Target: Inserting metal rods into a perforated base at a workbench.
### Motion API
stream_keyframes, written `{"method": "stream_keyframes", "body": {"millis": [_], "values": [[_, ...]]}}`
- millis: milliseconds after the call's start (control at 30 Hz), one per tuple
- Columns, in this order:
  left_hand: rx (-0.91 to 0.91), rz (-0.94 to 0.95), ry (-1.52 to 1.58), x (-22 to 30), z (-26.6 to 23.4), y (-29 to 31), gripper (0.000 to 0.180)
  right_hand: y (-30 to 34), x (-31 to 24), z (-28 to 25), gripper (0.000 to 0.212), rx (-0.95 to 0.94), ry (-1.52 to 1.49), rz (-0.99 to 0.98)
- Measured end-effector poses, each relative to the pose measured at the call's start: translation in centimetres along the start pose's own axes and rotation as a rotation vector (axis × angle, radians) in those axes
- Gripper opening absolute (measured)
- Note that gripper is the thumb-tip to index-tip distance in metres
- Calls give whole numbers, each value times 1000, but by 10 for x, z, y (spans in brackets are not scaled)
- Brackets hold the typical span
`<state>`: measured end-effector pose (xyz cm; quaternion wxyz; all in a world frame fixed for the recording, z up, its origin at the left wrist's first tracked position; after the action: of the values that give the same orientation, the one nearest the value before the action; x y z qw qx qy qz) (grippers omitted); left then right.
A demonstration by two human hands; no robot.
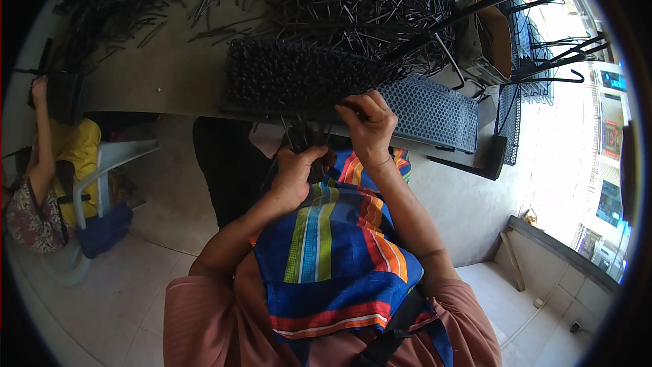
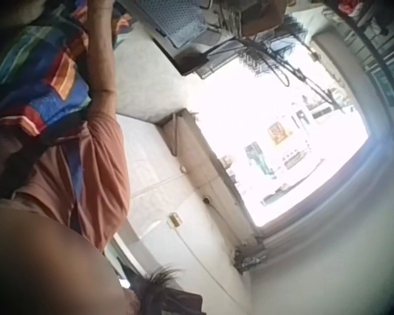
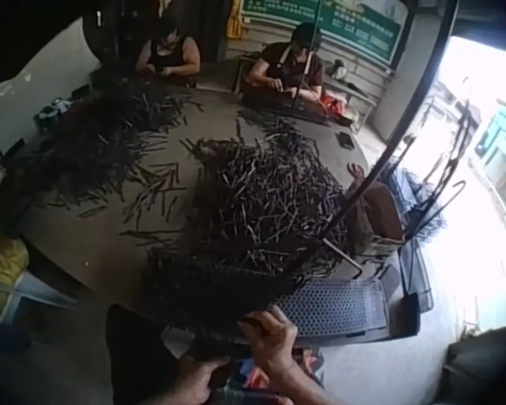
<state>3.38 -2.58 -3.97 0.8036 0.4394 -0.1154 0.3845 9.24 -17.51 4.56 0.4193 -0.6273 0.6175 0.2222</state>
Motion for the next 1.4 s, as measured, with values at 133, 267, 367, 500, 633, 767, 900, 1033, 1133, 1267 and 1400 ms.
{"method": "stream_keyframes", "body": {"millis": [133,267,367,500,633,767,900,1033,1133,1267,1400], "values": [[20,-6,20,0,0,0,11,-1,3,-3,12,5,19,2],[28,27,-5,0,-5,-2,11,-4,2,-4,9,-8,73,23],[34,34,-2,4,-2,0,11,4,5,-9,11,-75,31,102],[7,13,15,-2,-5,-3,11,0,-13,-9,14,-16,146,52],[-20,-15,27,-2,0,-1,11,-15,-22,3,14,-83,277,-157],[2,-27,51,-4,-5,-3,10,-6,-8,-2,12,-44,196,-117],[-32,0,53,-5,-8,-6,10,-9,-15,1,13,-75,231,-195],[-5,-6,53,-5,-5,-6,9,-13,-22,2,14,-130,297,-238],[-26,2,44,-6,-6,-7,9,-14,-20,3,14,-155,338,-278],[-38,-9,39,-7,-7,-6,10,-19,-25,7,14,-168,359,-342],[-29,12,25,-3,-2,-3,9,-16,-24,-10,12,1,198,-333]]}}
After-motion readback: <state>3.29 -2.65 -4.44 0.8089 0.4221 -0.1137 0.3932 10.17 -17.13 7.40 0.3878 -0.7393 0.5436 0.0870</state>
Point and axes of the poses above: each hand's wrist, its own y-axis away from the middle knuckle, its own z-axis out of the palm, x = y × z, the point moved 6 cm from there along -y, towards the middle knuckle, and after that the axes turned 6 degrees about -x, right-handed, at the moved point
